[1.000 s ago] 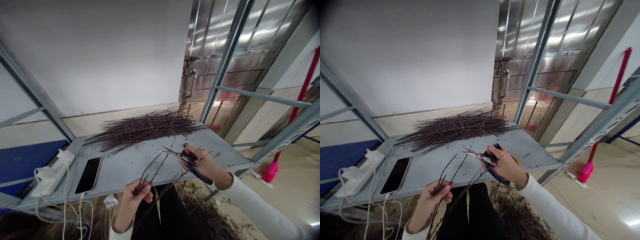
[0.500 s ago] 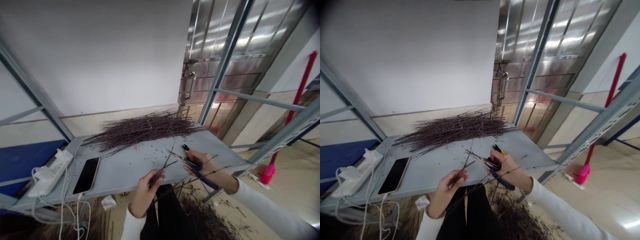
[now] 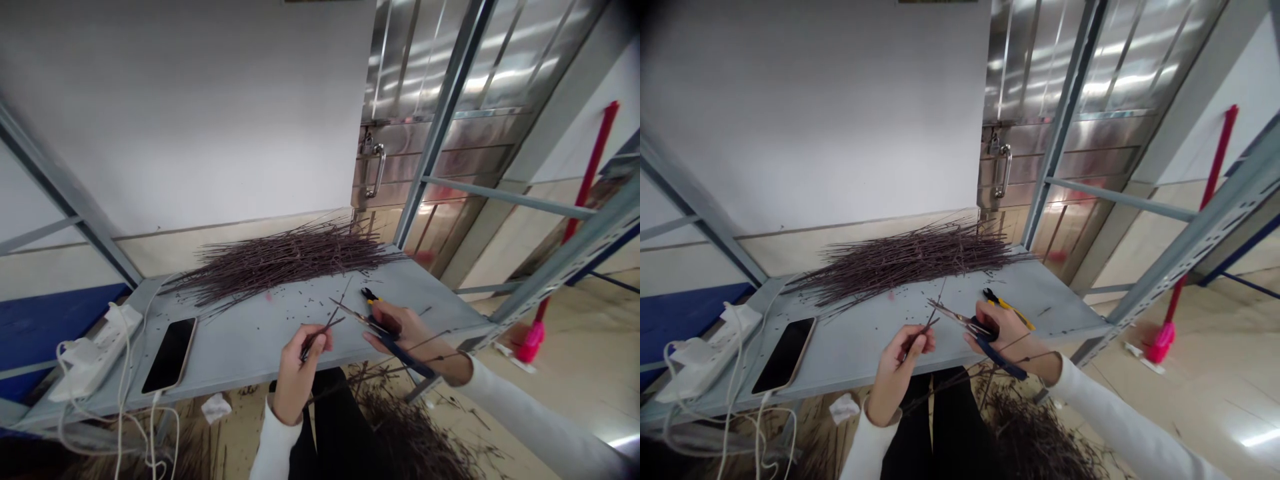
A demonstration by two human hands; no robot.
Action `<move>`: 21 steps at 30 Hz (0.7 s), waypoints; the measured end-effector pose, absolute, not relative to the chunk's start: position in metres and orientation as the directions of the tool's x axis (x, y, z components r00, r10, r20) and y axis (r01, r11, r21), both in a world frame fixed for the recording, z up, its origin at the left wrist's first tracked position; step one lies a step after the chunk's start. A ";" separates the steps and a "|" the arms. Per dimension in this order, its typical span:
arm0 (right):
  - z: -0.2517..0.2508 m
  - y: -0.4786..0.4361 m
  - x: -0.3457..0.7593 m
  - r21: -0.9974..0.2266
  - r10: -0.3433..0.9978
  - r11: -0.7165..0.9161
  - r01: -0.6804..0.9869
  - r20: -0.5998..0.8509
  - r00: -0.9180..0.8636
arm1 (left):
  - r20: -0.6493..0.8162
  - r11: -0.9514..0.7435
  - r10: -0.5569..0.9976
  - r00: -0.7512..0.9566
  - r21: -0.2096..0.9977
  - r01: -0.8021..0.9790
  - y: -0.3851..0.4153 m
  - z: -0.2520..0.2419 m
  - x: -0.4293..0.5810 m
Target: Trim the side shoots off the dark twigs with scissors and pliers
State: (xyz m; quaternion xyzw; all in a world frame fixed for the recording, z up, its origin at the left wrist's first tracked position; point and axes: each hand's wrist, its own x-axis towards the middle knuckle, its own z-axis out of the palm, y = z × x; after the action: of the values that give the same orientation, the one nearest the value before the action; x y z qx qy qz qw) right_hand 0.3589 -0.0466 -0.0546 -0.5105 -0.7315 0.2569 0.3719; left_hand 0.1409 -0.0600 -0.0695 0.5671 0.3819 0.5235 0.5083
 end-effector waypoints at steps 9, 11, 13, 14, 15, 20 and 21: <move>-0.039 -0.059 0.369 -0.632 0.930 0.366 0.683 0.241 -0.276 | 0.342 -0.341 0.921 0.190 0.939 -0.034 -0.066 -0.064 0.139; -0.036 -0.059 0.372 -0.615 0.931 0.365 0.699 0.227 -0.287 | 0.420 -0.432 0.886 0.197 0.902 0.019 -0.068 -0.066 0.139; -0.033 -0.059 0.374 -0.628 0.930 0.363 0.689 0.205 -0.304 | 0.487 -0.505 0.851 0.194 0.862 0.052 -0.070 -0.068 0.141; -0.030 -0.060 0.375 -0.638 0.928 0.365 0.678 0.189 -0.322 | 0.514 -0.534 0.836 0.192 0.843 0.067 -0.071 -0.070 0.142; -0.027 -0.060 0.376 -0.645 0.922 0.372 0.668 0.173 -0.347 | 0.538 -0.559 0.821 0.191 0.825 0.083 -0.072 -0.072 0.144; -0.012 -0.063 0.379 -0.602 0.891 0.427 0.675 0.153 -0.427 | 0.634 -0.662 0.749 0.193 0.730 0.170 -0.079 -0.080 0.150; -0.010 -0.063 0.379 -0.591 0.888 0.432 0.681 0.150 -0.434 | 0.649 -0.675 0.737 0.187 0.710 0.199 -0.080 -0.081 0.151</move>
State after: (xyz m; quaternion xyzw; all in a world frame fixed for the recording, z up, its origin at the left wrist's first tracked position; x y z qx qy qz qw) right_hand 0.3786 -0.0633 -0.0101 -0.4813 -0.8153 0.2285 0.2267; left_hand 0.1510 -0.0800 -0.0808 0.7307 0.3205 0.5512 0.2441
